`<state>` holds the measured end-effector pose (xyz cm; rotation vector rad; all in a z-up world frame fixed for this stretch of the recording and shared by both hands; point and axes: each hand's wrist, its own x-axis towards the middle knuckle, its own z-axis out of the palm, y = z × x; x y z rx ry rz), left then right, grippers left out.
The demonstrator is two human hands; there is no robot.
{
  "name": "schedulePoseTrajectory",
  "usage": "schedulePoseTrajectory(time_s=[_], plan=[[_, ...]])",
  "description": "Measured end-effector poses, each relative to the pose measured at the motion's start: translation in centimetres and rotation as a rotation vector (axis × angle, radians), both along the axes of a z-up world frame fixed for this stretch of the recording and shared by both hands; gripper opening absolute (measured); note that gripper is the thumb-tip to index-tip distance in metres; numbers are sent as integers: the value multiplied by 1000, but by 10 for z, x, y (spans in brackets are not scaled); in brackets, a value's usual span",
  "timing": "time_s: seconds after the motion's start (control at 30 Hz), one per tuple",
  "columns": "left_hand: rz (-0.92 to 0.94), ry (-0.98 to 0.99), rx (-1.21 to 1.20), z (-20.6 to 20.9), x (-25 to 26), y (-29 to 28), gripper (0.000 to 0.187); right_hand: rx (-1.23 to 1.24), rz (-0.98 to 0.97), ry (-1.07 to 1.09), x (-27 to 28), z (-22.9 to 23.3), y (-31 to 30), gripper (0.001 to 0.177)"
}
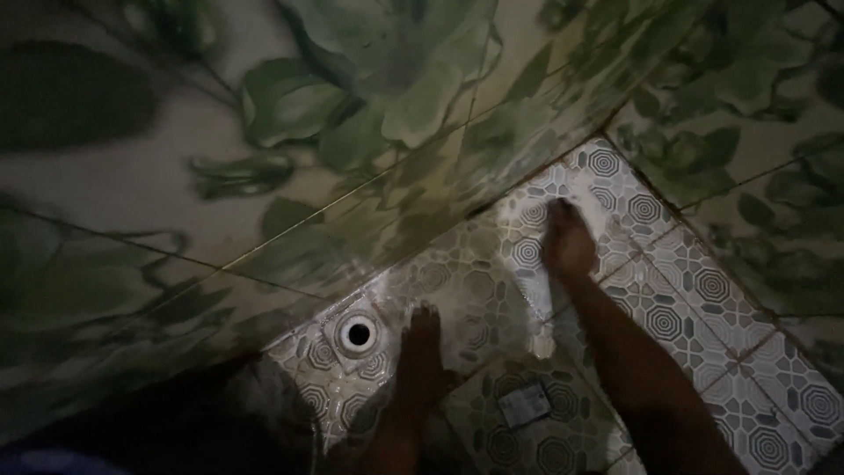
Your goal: Scrubbing bathroom floor and wall tiles using a cleaning pad and detergent to remove grime.
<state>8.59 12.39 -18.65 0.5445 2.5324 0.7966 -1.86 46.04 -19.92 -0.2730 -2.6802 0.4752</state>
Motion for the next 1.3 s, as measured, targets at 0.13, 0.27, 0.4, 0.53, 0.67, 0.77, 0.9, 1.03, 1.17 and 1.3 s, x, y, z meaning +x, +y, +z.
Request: schedulePoseTrajectory(time_s=[0.13, 0.27, 0.4, 0.53, 0.67, 0.77, 0.9, 1.03, 1.17, 1.3], plan=[[-11, 14, 2, 3, -2, 1, 130, -247, 424, -24, 15, -32, -89, 53], [34, 71, 116, 5, 4, -5, 127, -495, 489, -481, 23, -6, -136, 56], [13, 49, 64, 6, 4, -5, 128, -538, 527, -358, -14, 22, -63, 55], [21, -25, 59, -1, 0, -4, 126, -24, 168, -63, -44, 38, 5, 47], [6, 23, 60, -13, 0, -2, 127, -110, 62, -61, -51, 16, -10, 44], [-25, 49, 20, -18, 0, -2, 128, -334, 255, -139, -19, -11, -75, 46], [-22, -43, -40, -16, -3, 0, 128, -404, 509, -360, 12, -19, -160, 49], [-6, -66, -52, -10, -5, 3, 130, -261, 616, -364, -2, 16, -141, 50], [-36, -78, -75, -4, -7, 3, 128, -703, 261, -502, -33, 73, -69, 46], [-37, -61, -91, -6, -6, 3, 127, -295, 224, -87, -24, 73, -58, 38]])
